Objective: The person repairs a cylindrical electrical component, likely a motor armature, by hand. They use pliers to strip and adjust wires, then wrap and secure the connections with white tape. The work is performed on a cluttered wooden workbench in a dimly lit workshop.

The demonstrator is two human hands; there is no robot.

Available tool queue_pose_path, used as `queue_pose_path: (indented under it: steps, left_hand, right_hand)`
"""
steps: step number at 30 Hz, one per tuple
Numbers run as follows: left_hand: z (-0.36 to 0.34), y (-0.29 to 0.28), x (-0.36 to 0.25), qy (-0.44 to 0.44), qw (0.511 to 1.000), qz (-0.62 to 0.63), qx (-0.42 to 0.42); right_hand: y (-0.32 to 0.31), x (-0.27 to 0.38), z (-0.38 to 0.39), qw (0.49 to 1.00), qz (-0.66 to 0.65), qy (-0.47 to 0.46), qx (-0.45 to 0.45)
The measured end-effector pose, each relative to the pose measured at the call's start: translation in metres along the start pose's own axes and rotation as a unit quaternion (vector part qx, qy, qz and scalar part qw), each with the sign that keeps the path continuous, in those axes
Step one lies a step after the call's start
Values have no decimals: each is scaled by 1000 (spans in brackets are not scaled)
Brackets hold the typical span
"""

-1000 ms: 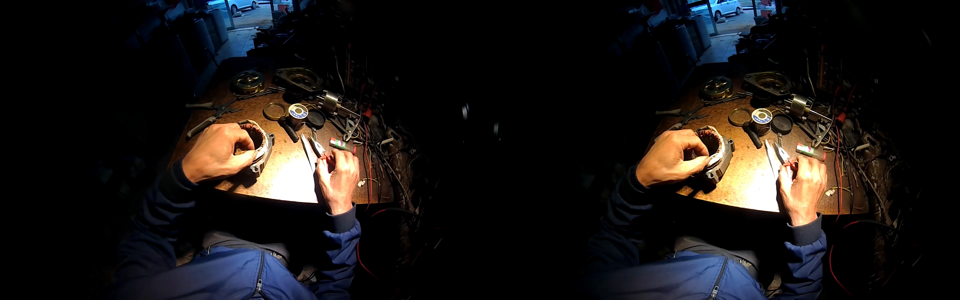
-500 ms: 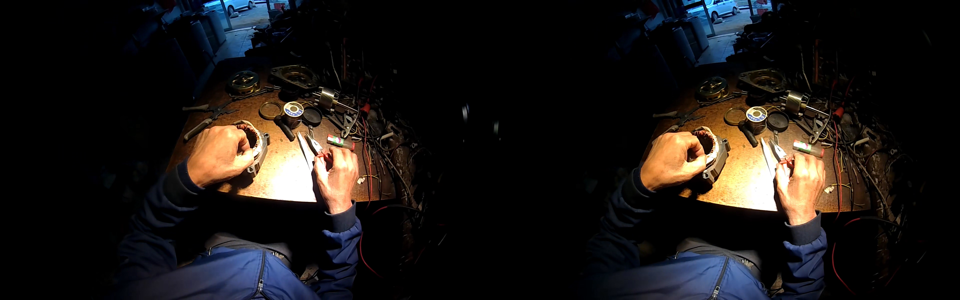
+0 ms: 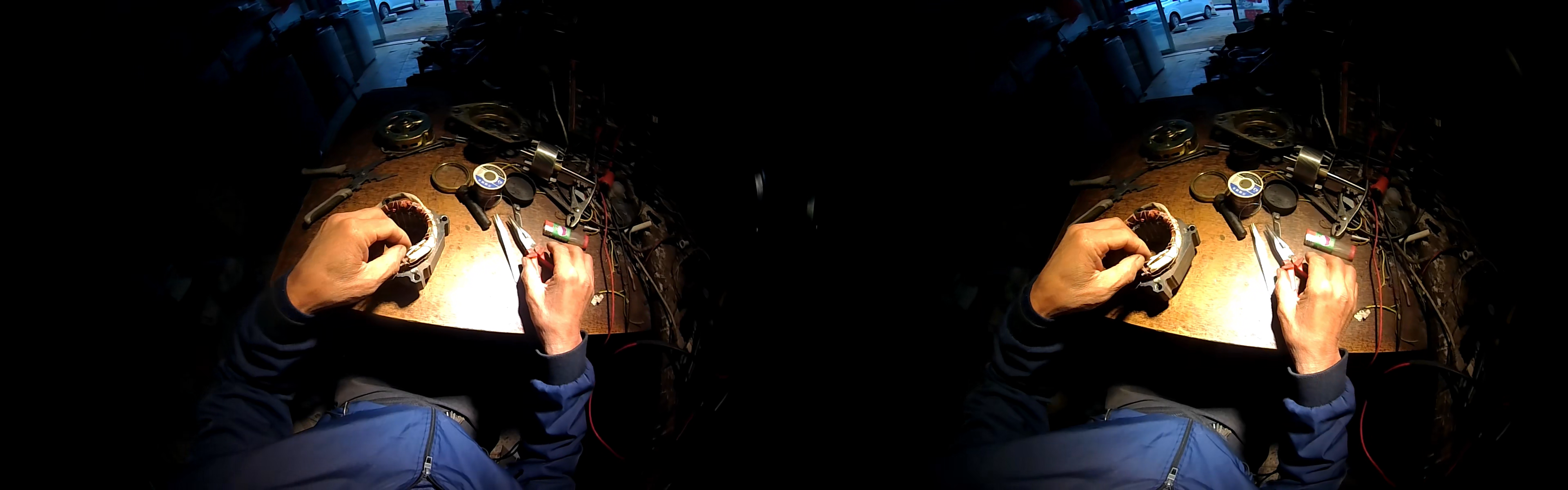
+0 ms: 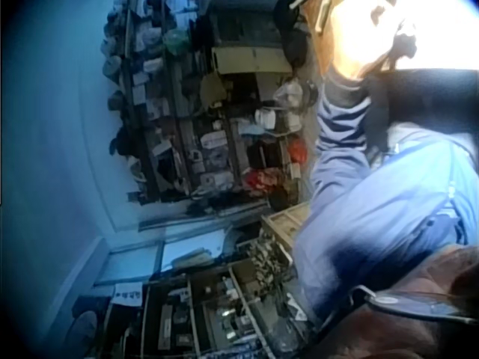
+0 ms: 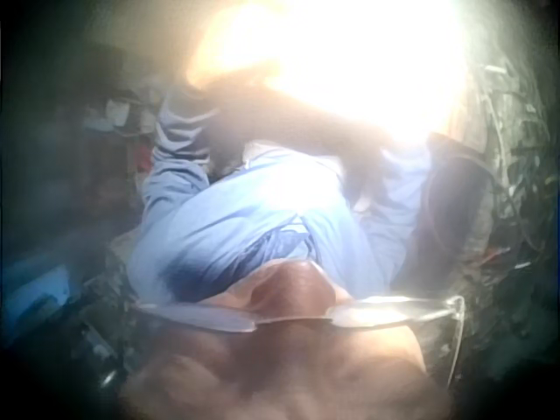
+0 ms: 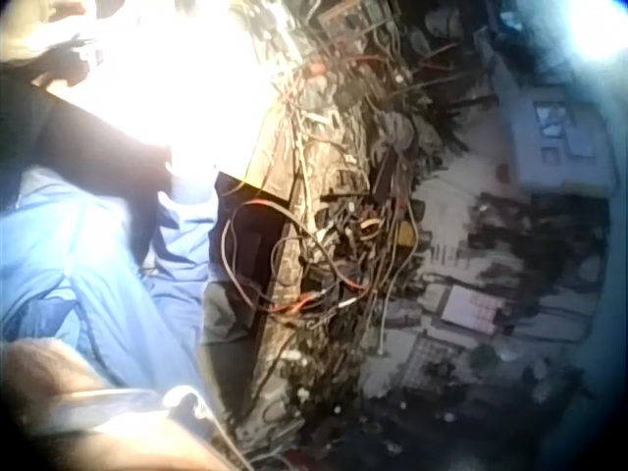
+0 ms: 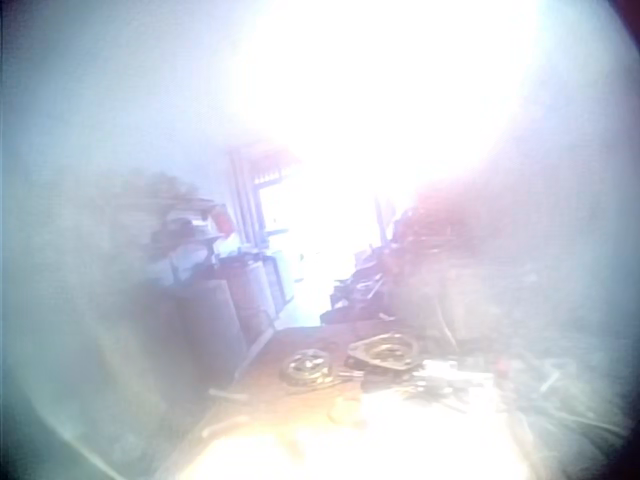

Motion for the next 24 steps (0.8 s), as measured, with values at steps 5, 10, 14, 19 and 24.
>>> queue_pose_path:
  steps: [5, 10, 14, 19, 24]
  left_hand:
    - [14, -3, 8, 20, 999, 33, -35]
    - [24, 5, 6, 95, 993, 17, -65]
    - [28, 7, 3, 136, 989, -21, -57]
    - [38, 7, 12, 129, 984, -45, -118]
    - [42, 15, 20, 139, 981, -36, -127]
  right_hand:
    - [-1, 2, 0, 1000, 4, -2, 1]
    - [-3, 6, -1, 1000, 1, -8, -1]
    - [-4, 8, 0, 1000, 2, -5, 4]
    - [-2, 8, 0, 1000, 5, -9, 4]
    - [-4, 11, -1, 999, 22, -36, -6]
Point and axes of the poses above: each hand's wrist, its own z-axis away from the middle knuckle, its own y-axis out of the palm, x = y × z, the point moved 2 cm from there along -z, towards the middle knuckle, and after that the axes turned 15 degrees about y, right-handed, at the moved point
